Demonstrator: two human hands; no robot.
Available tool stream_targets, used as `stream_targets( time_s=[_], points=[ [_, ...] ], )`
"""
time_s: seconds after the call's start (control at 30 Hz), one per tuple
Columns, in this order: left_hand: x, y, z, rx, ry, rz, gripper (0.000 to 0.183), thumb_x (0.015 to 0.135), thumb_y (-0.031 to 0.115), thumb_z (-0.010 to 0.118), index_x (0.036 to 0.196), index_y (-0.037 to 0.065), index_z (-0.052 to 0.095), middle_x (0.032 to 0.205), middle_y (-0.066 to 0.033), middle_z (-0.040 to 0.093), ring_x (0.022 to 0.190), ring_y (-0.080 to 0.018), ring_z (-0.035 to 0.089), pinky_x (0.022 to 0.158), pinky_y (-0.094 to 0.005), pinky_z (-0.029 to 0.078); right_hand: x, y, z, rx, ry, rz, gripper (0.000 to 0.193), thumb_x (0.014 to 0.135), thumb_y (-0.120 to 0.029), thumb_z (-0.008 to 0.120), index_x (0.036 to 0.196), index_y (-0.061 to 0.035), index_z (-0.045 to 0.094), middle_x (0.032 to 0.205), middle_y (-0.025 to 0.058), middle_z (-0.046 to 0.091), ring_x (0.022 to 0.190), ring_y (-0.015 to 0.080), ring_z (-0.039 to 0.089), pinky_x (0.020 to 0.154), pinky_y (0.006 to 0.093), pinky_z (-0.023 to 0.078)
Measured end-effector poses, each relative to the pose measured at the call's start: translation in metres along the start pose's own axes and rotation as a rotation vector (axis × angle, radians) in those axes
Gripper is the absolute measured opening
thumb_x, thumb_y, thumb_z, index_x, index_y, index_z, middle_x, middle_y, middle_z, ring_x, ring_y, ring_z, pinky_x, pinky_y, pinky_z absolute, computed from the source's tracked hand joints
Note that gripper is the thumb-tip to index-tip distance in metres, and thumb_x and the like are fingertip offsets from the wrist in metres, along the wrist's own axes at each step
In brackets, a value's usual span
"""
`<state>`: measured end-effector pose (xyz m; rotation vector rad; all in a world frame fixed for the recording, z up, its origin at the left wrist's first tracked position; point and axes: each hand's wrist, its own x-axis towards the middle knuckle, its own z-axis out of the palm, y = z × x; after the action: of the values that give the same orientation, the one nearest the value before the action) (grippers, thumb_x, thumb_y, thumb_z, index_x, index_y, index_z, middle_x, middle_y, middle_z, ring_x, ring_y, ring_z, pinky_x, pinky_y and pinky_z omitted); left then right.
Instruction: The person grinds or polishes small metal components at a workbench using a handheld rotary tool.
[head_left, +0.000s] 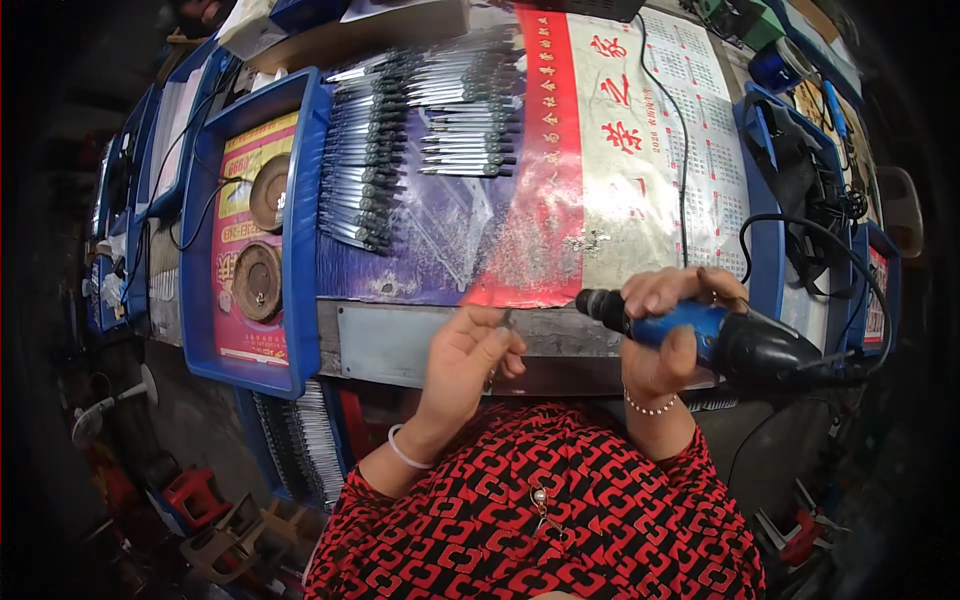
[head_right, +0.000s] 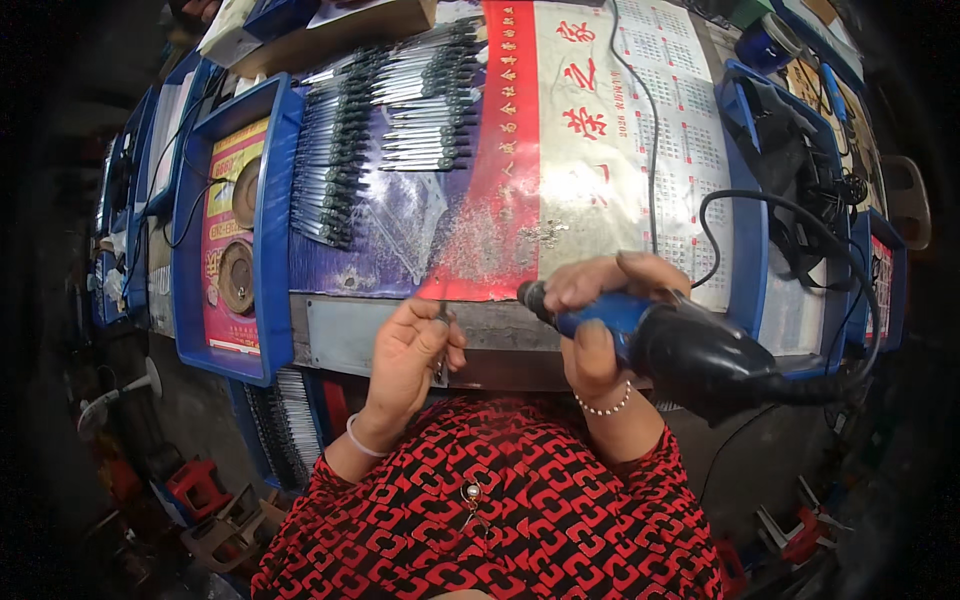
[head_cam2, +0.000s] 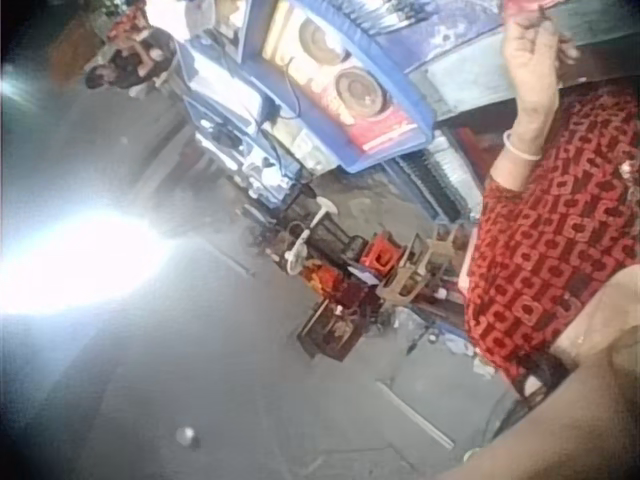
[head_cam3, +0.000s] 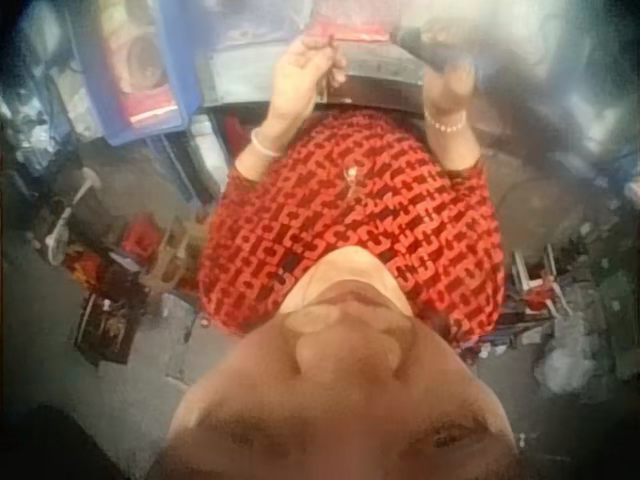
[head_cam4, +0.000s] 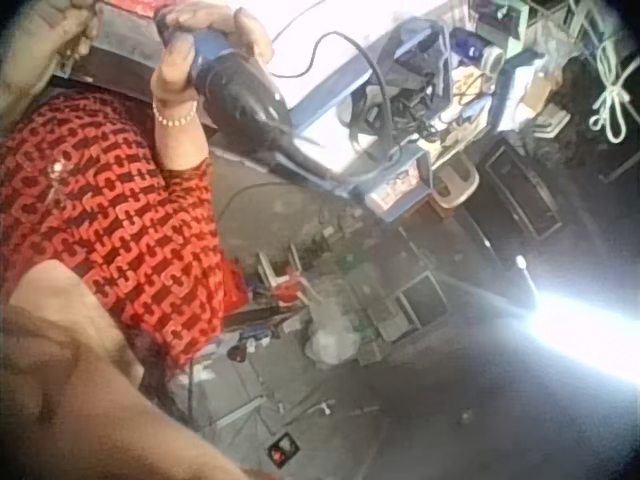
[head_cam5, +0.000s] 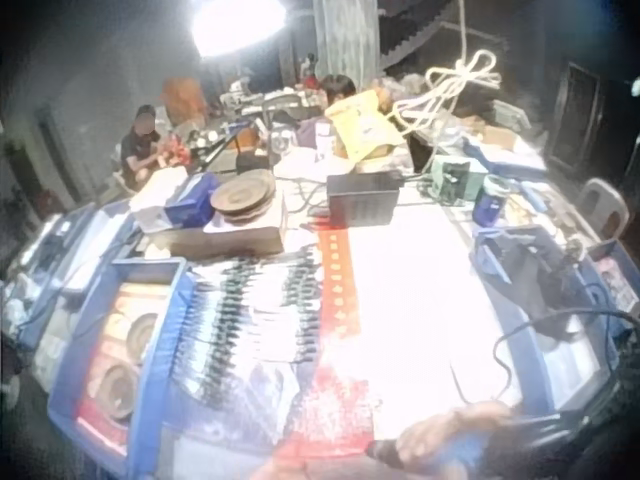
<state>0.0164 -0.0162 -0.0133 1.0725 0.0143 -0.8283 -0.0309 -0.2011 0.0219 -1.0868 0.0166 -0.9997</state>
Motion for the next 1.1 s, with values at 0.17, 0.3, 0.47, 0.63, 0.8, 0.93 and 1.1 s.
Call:
stream_targets(
  time_s=[0.17, 0.3, 0.47, 0.63, 0.8, 0.93, 1.1],
  points=[
    [-0.005, -0.005, -0.007, -0.16, -0.024, -0.124, 0.013, 0.09, 0.008, 0.051, 0.101, 0.002, 0.047, 0.081, -0.0106, 0.06, 0.063, -0.0135, 0.058, 0.058, -0.0231, 0.047, 0.007, 0.033, 0.009, -0.088, -0.045, -0.062, 0.049, 0.077, -0.013, 0.06, 0.117, -0.0029, 0.034, 0.075, 0.0105, 0.051, 0.064, 0.0183, 0.054, 0.062, 0.0335, 0.05],
    [-0.002, -0.002, -0.013, -0.142, -0.081, -0.155, 0.012, 0.091, 0.011, 0.051, 0.1, 0.002, 0.048, 0.077, -0.0082, 0.059, 0.06, -0.0112, 0.055, 0.055, -0.0215, 0.045, 0.008, 0.039, 0.015, -0.164, -0.064, -0.02, 0.048, 0.077, -0.012, 0.059, 0.117, -0.0027, 0.035, 0.074, 0.0103, 0.052, 0.064, 0.0183, 0.054, 0.061, 0.0326, 0.05],
    [0.012, -0.007, -0.017, -0.15, -0.123, -0.189, 0.014, 0.092, 0.015, 0.051, 0.098, 0.004, 0.049, 0.072, -0.0053, 0.057, 0.053, -0.008, 0.051, 0.049, -0.0187, 0.042, 0.005, 0.041, 0.018, -0.18, -0.077, -0.01, 0.048, 0.077, -0.013, 0.061, 0.116, -0.0037, 0.035, 0.074, 0.01, 0.052, 0.064, 0.0187, 0.054, 0.062, 0.0335, 0.05],
    [0.027, -0.005, -0.002, -0.162, -0.008, -0.194, 0.019, 0.091, 0.021, 0.053, 0.099, 0.004, 0.055, 0.067, -0.0044, 0.057, 0.049, -0.0079, 0.049, 0.045, -0.0182, 0.038, 0.003, 0.018, 0.033, -0.17, -0.046, -0.032, 0.049, 0.078, -0.028, 0.062, 0.116, -0.0056, 0.041, 0.072, 0.0058, 0.048, 0.057, 0.0167, 0.049, 0.056, 0.033, 0.043],
    [0.036, -0.004, 0.002, -0.207, -0.078, -0.294, 0.02, 0.091, 0.023, 0.053, 0.099, 0.004, 0.056, 0.067, -0.0034, 0.058, 0.049, -0.0075, 0.049, 0.044, -0.0178, 0.037, 0.003, -0.004, 0.034, -0.099, -0.134, -0.012, 0.052, 0.079, -0.033, 0.062, 0.12, -0.0077, 0.041, 0.072, 0.0046, 0.048, 0.056, 0.0149, 0.049, 0.057, 0.0309, 0.042],
    [0.037, -0.008, 0.002, -0.233, -0.116, -0.323, 0.017, 0.091, 0.022, 0.053, 0.092, 0.005, 0.056, 0.068, -0.0037, 0.059, 0.049, -0.0078, 0.051, 0.044, -0.0178, 0.038, 0.002, -0.011, 0.033, -0.04, -0.162, 0.039, 0.057, 0.08, -0.034, 0.067, 0.12, -0.0098, 0.033, 0.076, 0.0069, 0.052, 0.061, 0.0198, 0.055, 0.061, 0.0347, 0.046],
    [0.035, -0.01, -0.001, -0.306, -0.104, -0.256, 0.018, 0.091, 0.022, 0.053, 0.091, 0.005, 0.055, 0.072, -0.0038, 0.06, 0.052, -0.0077, 0.053, 0.047, -0.0179, 0.04, 0.011, 0.004, 0.029, -0.089, -0.161, -0.1, 0.05, 0.081, -0.032, 0.06, 0.121, -0.0091, 0.041, 0.073, 0.0052, 0.049, 0.057, 0.0156, 0.049, 0.058, 0.0325, 0.043]
  ],
)
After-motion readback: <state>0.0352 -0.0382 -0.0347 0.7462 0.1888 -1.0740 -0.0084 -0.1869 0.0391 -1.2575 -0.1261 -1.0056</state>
